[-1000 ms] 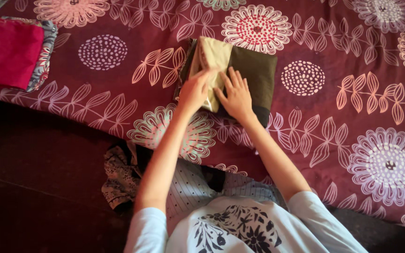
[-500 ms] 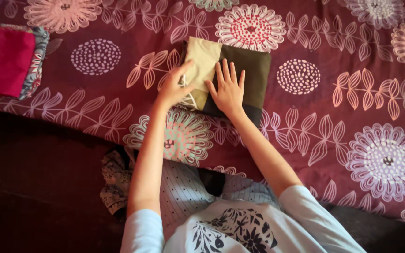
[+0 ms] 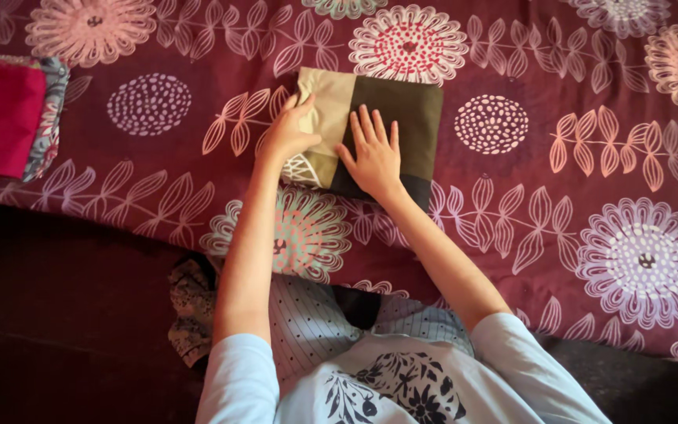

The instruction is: The person folds a brown and red patterned bedsheet and a black and white patterned garment on a bed by hand.

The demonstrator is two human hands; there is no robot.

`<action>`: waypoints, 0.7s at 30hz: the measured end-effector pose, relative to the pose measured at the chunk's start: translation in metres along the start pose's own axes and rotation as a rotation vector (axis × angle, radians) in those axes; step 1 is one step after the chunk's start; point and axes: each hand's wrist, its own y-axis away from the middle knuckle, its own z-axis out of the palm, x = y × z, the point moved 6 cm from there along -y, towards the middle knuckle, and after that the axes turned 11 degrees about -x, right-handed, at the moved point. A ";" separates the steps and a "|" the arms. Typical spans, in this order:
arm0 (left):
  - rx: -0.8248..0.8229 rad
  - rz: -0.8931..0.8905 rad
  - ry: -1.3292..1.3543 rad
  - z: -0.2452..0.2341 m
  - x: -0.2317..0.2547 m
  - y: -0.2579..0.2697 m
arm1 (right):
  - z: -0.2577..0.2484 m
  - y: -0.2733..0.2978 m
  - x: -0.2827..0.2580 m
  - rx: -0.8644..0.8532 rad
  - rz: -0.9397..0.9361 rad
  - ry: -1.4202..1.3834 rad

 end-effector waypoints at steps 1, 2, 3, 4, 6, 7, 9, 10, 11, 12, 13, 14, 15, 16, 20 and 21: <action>-0.034 -0.155 -0.088 0.004 -0.001 -0.003 | 0.002 -0.001 0.002 -0.026 0.004 -0.003; 0.067 -0.129 -0.268 0.004 0.012 -0.009 | 0.004 -0.003 0.003 -0.052 0.008 -0.006; 0.173 -0.104 -0.444 0.008 0.023 -0.017 | 0.005 -0.005 0.005 -0.079 0.007 -0.008; 0.280 -0.078 -0.620 0.009 0.030 -0.024 | 0.004 -0.008 0.006 -0.066 -0.009 -0.030; 0.369 0.140 -0.700 0.023 0.036 -0.040 | 0.004 -0.017 0.004 -0.042 -0.045 -0.080; 0.412 0.249 -0.736 0.030 0.036 -0.046 | 0.006 -0.022 0.008 -0.067 -0.046 -0.067; 0.325 0.173 -0.603 0.042 0.014 -0.050 | 0.011 -0.039 0.018 -0.113 -0.049 -0.038; 0.283 0.137 -0.537 0.046 0.005 -0.049 | 0.011 -0.045 0.027 -0.089 -0.022 -0.060; 0.301 0.139 -0.535 0.048 0.003 -0.047 | 0.012 -0.052 0.039 -0.063 0.004 -0.082; 0.319 0.142 -0.533 0.050 0.004 -0.045 | 0.013 -0.060 0.051 -0.037 0.030 -0.105; 0.335 0.143 -0.531 0.051 0.005 -0.042 | 0.012 -0.071 0.057 0.025 -0.038 -0.199; 0.333 0.141 -0.519 0.050 0.005 -0.041 | 0.011 -0.083 0.064 0.087 -0.106 -0.292; 0.330 0.138 -0.505 0.049 0.005 -0.041 | 0.009 -0.095 0.069 0.146 -0.176 -0.384; 0.328 0.136 -0.491 0.048 0.005 -0.040 | 0.014 -0.113 0.073 0.080 -0.210 -0.471; 0.356 0.149 -0.454 0.046 0.004 -0.035 | 0.020 -0.147 0.074 -0.066 -0.311 -0.671; 0.360 0.155 -0.452 0.047 0.005 -0.034 | 0.018 -0.149 0.072 -0.069 -0.328 -0.682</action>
